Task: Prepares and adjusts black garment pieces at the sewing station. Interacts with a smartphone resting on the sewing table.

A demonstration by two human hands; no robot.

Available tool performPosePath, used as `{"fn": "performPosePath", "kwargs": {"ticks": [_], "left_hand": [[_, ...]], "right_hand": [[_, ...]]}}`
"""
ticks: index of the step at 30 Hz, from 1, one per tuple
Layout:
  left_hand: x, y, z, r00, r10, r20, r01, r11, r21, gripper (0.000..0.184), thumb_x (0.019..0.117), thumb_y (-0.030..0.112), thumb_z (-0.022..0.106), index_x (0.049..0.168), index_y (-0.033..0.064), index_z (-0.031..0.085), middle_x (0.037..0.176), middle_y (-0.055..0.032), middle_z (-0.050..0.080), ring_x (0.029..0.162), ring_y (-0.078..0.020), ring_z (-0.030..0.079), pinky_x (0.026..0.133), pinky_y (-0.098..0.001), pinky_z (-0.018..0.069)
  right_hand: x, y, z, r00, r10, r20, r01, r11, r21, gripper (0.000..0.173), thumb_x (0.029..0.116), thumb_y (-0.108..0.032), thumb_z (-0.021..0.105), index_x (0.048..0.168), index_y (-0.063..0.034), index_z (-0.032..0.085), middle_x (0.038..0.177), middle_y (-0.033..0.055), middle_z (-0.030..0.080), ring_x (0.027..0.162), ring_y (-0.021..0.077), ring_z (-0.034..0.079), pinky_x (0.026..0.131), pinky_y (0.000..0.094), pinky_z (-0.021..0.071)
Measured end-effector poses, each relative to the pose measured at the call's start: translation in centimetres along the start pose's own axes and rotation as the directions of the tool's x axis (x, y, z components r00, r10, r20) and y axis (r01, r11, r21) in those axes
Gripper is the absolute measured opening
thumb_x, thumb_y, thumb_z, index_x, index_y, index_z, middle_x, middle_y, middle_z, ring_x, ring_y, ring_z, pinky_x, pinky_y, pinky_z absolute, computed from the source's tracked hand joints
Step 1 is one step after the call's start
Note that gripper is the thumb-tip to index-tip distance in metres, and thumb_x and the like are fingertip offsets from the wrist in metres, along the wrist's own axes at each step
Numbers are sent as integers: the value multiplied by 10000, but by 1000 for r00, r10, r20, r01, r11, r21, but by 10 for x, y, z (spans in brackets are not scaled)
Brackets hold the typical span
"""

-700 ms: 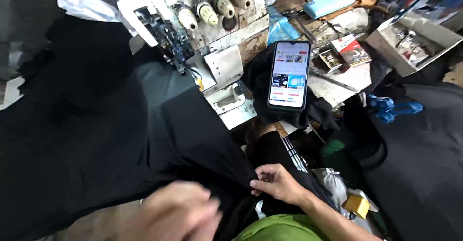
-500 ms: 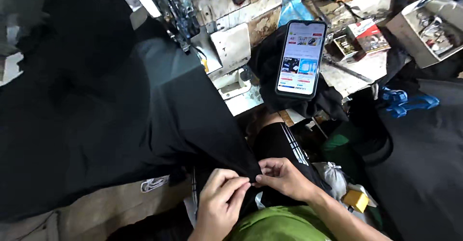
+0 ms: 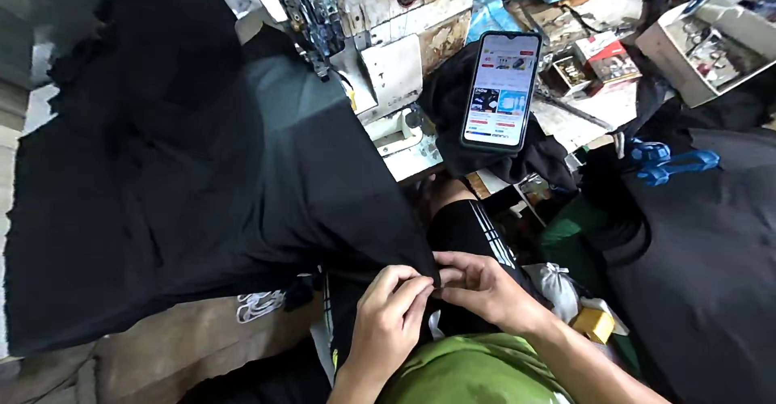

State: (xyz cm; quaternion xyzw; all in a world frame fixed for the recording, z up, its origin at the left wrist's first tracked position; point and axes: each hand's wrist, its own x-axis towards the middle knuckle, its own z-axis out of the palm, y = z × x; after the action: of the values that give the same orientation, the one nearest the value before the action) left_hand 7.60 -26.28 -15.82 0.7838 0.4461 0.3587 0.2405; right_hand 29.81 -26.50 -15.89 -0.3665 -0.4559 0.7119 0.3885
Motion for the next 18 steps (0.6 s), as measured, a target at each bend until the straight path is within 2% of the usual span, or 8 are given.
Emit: {"fn": "performPosePath", "kwargs": {"ticks": [5, 9, 14, 18], "left_hand": [[0, 3, -2, 999, -37, 7, 38, 995, -87, 128, 974, 164, 676, 1023, 143, 792, 1061, 11, 706, 986, -91, 680, 843, -273, 613], [1, 5, -2, 997, -71, 19, 73, 988, -138, 126, 975, 180, 671, 998, 163, 794, 1068, 27, 704, 997, -94, 674, 847, -288, 610], [1, 6, 0, 993, -117, 10, 117, 974, -195, 142, 999, 158, 633, 1019, 118, 768, 1056, 18, 731, 966, -103, 699, 824, -290, 624], [0, 6, 2, 990, -140, 32, 144, 971, -191, 143, 1009, 159, 626, 1036, 109, 758, 1032, 25, 727, 927, -87, 698, 810, -270, 623]], "right_hand": [[-3, 1, 4, 999, 12, -32, -12, 1000, 14, 458, 959, 2, 644, 1412, 6, 576, 1166, 170, 727, 1056, 295, 719, 978, 461, 595], [-3, 3, 4, 998, 24, -65, -25, 1000, -9, 453, 942, -14, 672, 1391, -35, 610, 1176, 160, 713, 1043, 288, 715, 958, 452, 604], [-4, 6, 6, 997, 14, -74, -14, 1000, -2, 412, 949, -59, 695, 1357, -55, 643, 1165, 154, 711, 1012, 298, 719, 928, 468, 618], [-1, 13, 10, 987, 22, -158, -32, 998, -56, 241, 986, -132, 689, 1207, -34, 698, 1045, 130, 743, 913, 286, 748, 845, 442, 654]]}}
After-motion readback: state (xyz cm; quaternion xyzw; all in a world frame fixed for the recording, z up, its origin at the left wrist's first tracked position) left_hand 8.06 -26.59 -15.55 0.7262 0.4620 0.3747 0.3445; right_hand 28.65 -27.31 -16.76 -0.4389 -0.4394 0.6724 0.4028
